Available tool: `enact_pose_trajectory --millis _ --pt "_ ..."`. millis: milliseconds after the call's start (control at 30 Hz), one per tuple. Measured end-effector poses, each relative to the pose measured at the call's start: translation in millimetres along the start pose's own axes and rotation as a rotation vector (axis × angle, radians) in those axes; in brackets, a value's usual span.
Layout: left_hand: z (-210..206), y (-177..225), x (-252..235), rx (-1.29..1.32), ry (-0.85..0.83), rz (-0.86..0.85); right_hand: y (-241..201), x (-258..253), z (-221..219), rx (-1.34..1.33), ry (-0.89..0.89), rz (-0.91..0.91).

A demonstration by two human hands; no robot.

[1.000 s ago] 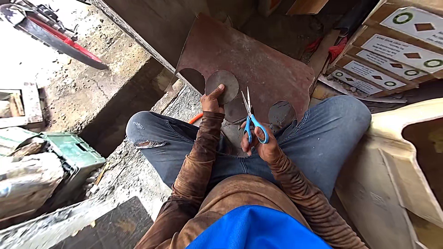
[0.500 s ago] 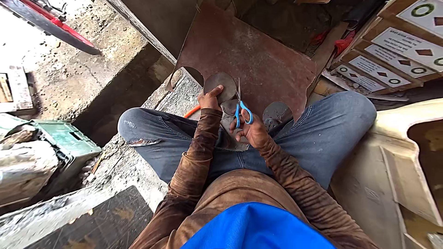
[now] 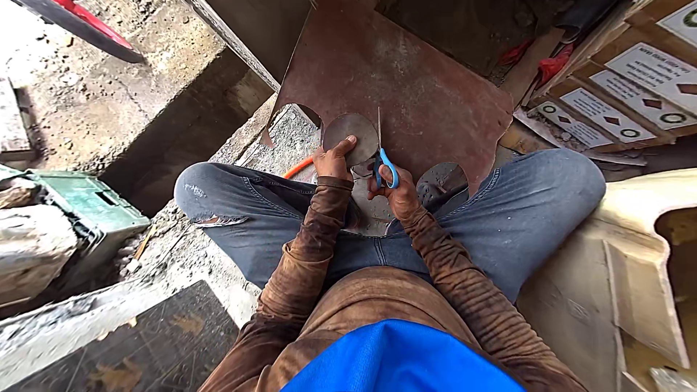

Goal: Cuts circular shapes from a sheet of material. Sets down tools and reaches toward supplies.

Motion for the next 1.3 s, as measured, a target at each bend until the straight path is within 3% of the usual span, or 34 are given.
enact_pose_trajectory --millis 300,500,700,833,1000,1167,1300 --pt "4.9 -4.8 -2.5 -0.015 0.024 0.027 14.2 -11.9 9.8 -0.015 -0.048 0.083" --pt "10.7 -8.1 2.6 -0.129 -0.074 0.017 14.2 -13.9 15.1 0.059 -0.048 0.136" --pt "15.9 -17.9 -8.2 -0.018 0.025 0.144 13.4 -12.5 18.4 0.073 -0.064 0.154" --pt "20.4 -22.8 -5.2 -0.121 -0.091 0.117 9.5 -8.9 19.5 0.102 -0.033 0.164" --pt "17.7 -26.1 -13.2 -0.011 0.031 0.225 9.6 -6.7 21.2 0.089 -0.026 0.153" --pt "24.4 -33.2 -24.6 -0.043 0.049 0.215 5.2 -2.1 17.9 0.215 -0.021 0.055" --pt "32.3 -33.8 -26.3 -0.03 0.048 0.223 0.0 3.0 11.8 0.381 -0.093 -0.15"
Point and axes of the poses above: each hand's wrist, its own x-axis away from the middle knuckle, its own z-axis out of the back of the hand, y = z × x, the point moved 10 cm from there along -x, towards the middle knuckle, and after that the axes turned 11 degrees about y, right-handed, at the moved point
